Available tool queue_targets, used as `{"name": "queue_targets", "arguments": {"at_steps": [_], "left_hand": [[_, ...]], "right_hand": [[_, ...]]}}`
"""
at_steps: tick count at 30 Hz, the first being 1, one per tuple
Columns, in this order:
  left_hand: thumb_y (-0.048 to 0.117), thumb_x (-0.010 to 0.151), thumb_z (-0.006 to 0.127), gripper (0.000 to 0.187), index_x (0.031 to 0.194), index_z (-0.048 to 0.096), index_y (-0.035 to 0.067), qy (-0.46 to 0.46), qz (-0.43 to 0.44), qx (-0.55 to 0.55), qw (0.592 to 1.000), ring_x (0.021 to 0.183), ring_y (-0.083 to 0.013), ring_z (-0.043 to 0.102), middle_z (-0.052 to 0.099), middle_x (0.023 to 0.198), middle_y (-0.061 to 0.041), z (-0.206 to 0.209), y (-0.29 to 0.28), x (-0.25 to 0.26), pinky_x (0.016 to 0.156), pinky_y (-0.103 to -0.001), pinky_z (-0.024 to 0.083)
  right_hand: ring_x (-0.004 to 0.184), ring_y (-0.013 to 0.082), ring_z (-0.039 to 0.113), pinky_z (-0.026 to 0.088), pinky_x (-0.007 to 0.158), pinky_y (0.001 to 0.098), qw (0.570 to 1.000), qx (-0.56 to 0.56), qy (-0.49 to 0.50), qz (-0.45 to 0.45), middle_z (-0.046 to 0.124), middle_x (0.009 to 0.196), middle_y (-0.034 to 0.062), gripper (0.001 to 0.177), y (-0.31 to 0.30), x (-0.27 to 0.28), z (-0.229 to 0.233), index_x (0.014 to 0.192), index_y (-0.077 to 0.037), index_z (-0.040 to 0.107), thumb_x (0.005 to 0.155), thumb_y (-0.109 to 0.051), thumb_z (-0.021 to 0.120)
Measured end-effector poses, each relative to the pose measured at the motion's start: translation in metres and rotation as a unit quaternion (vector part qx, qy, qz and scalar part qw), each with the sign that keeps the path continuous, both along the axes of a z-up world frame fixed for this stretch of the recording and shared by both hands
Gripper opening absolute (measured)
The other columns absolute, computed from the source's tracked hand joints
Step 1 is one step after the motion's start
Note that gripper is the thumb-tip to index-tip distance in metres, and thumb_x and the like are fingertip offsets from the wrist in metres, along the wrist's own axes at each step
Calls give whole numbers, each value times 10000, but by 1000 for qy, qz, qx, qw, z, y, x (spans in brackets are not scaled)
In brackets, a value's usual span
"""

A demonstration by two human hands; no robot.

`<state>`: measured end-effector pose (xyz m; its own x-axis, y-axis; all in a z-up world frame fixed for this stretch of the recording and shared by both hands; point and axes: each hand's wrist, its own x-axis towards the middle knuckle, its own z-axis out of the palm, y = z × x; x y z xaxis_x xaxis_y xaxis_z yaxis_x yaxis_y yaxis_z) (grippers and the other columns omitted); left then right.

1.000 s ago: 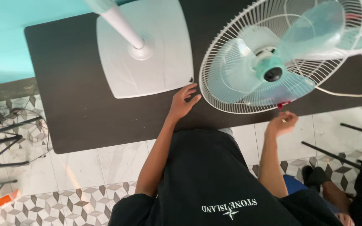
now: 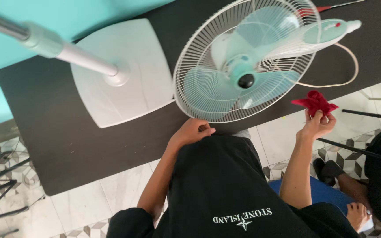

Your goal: The person assembles a standing electric fan by attaching the fan blade to the motor, securing it with a cap, connecting the stand pole to the base, and attaching the fan head to the pole. The person then wipes the fan with a red cloth.

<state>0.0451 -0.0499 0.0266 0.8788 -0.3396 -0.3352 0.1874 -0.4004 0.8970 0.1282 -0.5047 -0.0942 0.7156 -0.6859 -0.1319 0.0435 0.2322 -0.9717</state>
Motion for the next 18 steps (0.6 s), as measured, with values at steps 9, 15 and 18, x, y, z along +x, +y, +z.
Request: {"name": "queue_targets", "arguments": {"at_steps": [9, 15, 18], "left_hand": [[315, 951, 708, 341, 1131, 702, 25, -120, 23, -58, 991, 943, -215, 764, 785, 1013, -104, 13, -138, 94, 864, -353, 576], [289, 964, 697, 317, 1143, 706, 27, -173, 102, -20, 979, 998, -232, 746, 773, 1055, -117, 0, -227, 130, 869, -368, 562], [289, 940, 694, 328, 1150, 698, 37, -143, 95, -11, 985, 986, -230, 741, 762, 1070, -111, -2, -259, 143, 801, -364, 566]], "right_hand": [[863, 110, 635, 556, 767, 248, 987, -103, 95, 76, 675, 1005, 53, 238, -5, 47, -38, 1207, -13, 683, 996, -88, 762], [876, 116, 605, 506, 774, 269, 979, -94, 45, 177, 664, 973, 50, 317, -26, 95, -22, 1159, 16, 640, 918, -76, 825], [938, 133, 623, 527, 811, 280, 957, -203, 59, 196, 664, 1057, 77, 320, -52, 118, -11, 1195, 9, 657, 926, -94, 797]]}}
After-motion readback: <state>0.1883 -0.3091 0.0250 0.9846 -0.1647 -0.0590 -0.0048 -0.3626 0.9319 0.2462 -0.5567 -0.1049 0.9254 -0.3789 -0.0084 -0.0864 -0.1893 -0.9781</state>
